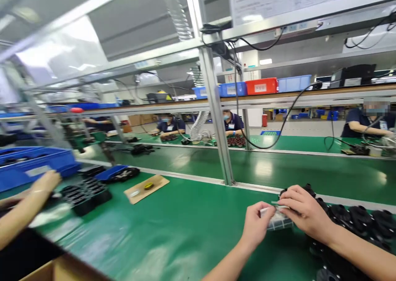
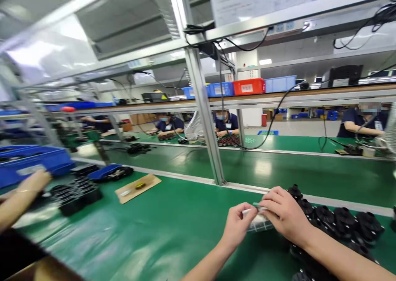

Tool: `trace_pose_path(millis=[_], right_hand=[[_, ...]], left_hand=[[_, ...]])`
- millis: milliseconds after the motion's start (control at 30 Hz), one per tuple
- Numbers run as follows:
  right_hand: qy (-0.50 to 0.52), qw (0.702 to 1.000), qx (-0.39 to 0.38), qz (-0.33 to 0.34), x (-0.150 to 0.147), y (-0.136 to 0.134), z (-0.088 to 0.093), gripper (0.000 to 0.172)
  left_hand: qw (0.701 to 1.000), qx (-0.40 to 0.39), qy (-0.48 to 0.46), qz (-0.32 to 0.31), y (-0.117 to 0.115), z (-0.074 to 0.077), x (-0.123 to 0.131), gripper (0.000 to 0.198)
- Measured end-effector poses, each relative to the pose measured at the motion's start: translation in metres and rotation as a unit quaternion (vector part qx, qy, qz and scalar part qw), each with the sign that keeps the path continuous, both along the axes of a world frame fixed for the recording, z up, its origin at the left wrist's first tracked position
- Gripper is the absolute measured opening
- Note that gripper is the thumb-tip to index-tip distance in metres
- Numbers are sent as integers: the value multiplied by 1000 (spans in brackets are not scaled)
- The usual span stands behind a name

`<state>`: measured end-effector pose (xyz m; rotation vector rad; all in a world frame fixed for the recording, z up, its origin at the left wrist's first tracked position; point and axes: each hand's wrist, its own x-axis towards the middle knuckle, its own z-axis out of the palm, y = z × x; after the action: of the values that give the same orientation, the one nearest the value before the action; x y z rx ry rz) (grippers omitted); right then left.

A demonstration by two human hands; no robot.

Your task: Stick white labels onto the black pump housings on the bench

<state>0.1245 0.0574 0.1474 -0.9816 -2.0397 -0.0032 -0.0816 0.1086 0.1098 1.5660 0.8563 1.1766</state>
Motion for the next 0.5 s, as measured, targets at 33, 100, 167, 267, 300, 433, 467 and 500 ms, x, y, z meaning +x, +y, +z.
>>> trace_pose_path(millis=[33, 100, 167, 267, 300, 433, 467, 500], right_hand=[[7, 1000, -6, 1, 0, 1, -4, 26], [24, 999, -41, -1, 1, 4, -11, 39], [26, 998, -62, -3, 2, 7, -14, 49], [-12, 999, -34, -3, -3, 10, -10, 54], [-31, 999, -11, -8, -7, 10, -6, 52], [-168, 978, 120, 0, -19, -2, 14, 35], [-209, 966, 149, 16, -16, -5, 19, 32], [-227, 961, 160, -3, -10, -8, 24, 32]], left_hand=[[1000, 4, 0, -2, -1, 0, 1, 39], [1000, 9, -1, -4, -3, -2, 3, 41], [1000, 12, 0, -5, -1, -3, 4, 47], [1000, 18, 6, -9, 1, 1, -2, 58], [1000, 21, 9, -12, 0, 4, -6, 62], [998, 39, 17, -46, -3, 16, -9, 66], [998, 47, 26, -45, -2, 17, -1, 62], [994, 89, 24, 58, 0, 16, 12, 60]])
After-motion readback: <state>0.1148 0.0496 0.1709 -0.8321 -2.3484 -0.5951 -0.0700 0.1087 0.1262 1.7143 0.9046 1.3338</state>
